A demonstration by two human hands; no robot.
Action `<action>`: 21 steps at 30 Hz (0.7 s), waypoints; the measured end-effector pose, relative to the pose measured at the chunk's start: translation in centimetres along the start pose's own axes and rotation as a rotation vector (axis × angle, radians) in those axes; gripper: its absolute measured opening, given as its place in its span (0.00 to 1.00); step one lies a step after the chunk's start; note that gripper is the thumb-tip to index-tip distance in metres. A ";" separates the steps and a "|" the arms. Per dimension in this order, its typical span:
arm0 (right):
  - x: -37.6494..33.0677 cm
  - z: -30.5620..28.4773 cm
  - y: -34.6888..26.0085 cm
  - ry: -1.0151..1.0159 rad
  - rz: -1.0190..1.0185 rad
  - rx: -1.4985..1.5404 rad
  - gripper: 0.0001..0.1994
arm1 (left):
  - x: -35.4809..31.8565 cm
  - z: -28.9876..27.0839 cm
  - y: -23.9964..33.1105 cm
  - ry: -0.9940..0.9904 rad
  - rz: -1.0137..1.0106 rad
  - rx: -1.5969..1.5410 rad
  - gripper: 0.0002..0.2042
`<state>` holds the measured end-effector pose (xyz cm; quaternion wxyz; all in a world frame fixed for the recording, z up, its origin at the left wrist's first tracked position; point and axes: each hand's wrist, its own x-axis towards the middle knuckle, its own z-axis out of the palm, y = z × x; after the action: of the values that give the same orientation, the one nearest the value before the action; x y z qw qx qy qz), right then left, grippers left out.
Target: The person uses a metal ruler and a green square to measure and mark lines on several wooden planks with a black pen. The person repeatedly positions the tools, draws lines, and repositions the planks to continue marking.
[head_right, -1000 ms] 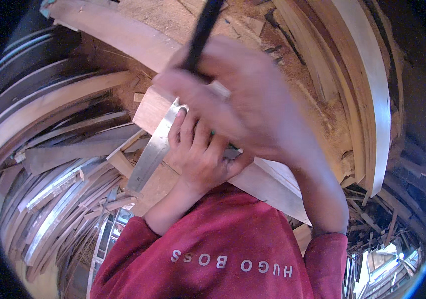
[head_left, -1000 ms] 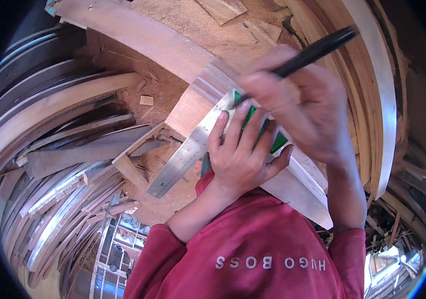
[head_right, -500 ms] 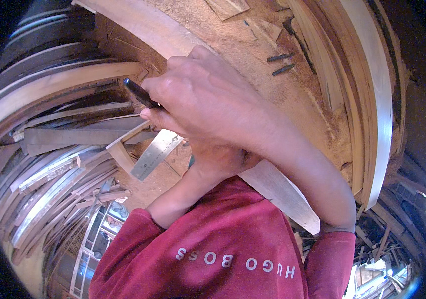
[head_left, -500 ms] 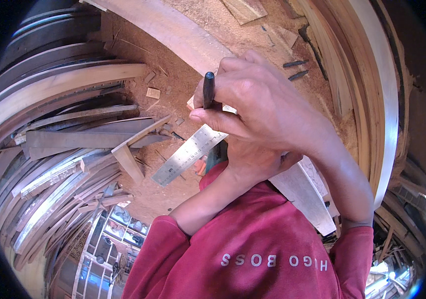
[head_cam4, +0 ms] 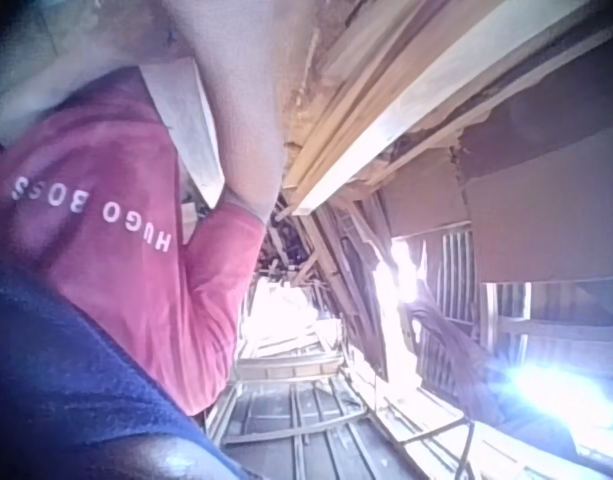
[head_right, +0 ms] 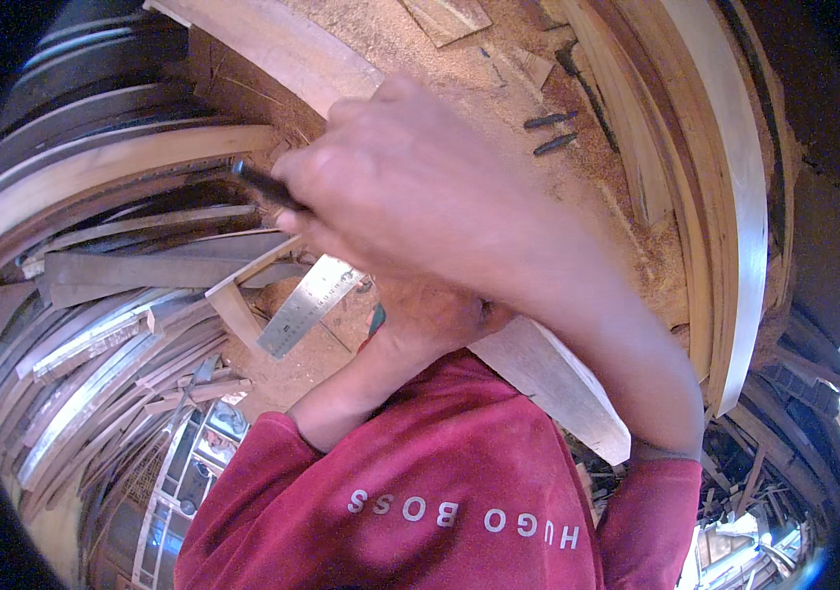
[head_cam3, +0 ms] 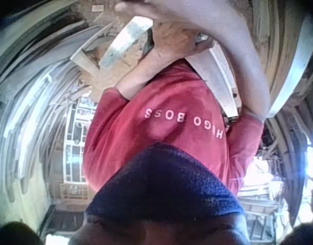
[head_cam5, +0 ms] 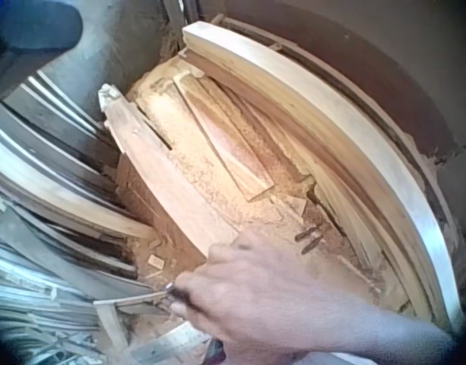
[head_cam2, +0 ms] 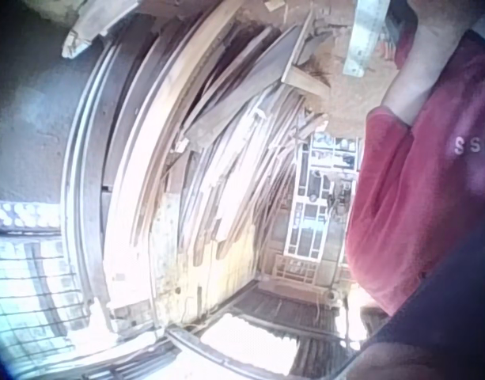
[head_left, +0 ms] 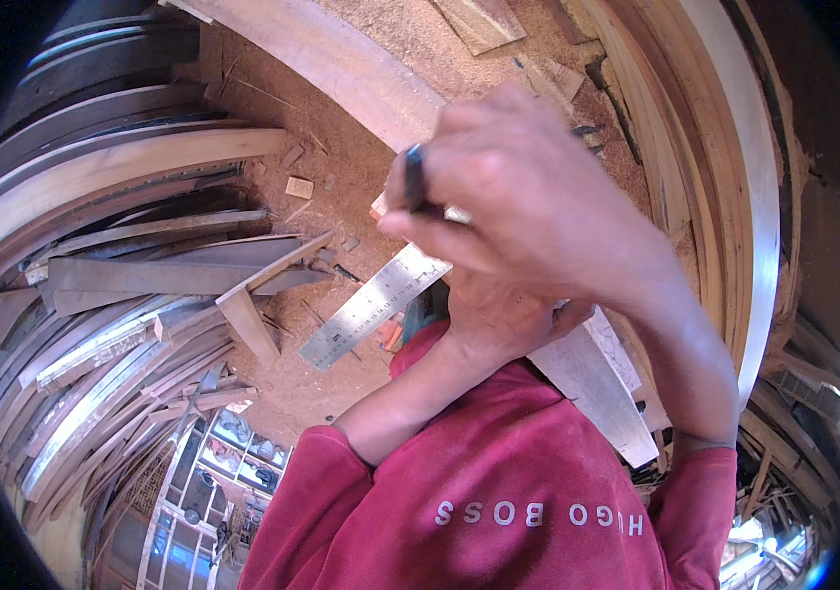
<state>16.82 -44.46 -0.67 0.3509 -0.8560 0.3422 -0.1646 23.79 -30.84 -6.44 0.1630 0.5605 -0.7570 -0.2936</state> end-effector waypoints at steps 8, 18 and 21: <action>-0.3 -0.8 1.1 -0.069 0.034 -0.021 0.10 | 0.4 -0.3 0.1 0.100 0.007 0.032 0.24; 0.7 1.1 -0.6 -0.104 -0.002 0.056 0.10 | 0.4 1.4 -0.6 -0.152 0.184 0.221 0.25; 0.4 0.8 -0.1 -0.159 0.036 0.096 0.10 | 0.2 1.1 -0.6 -0.124 0.367 0.834 0.22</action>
<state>17.59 -44.32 -1.10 0.4203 -0.8424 0.3203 -0.1058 23.51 -30.82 -7.69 -0.0726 0.4163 -0.9056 0.0369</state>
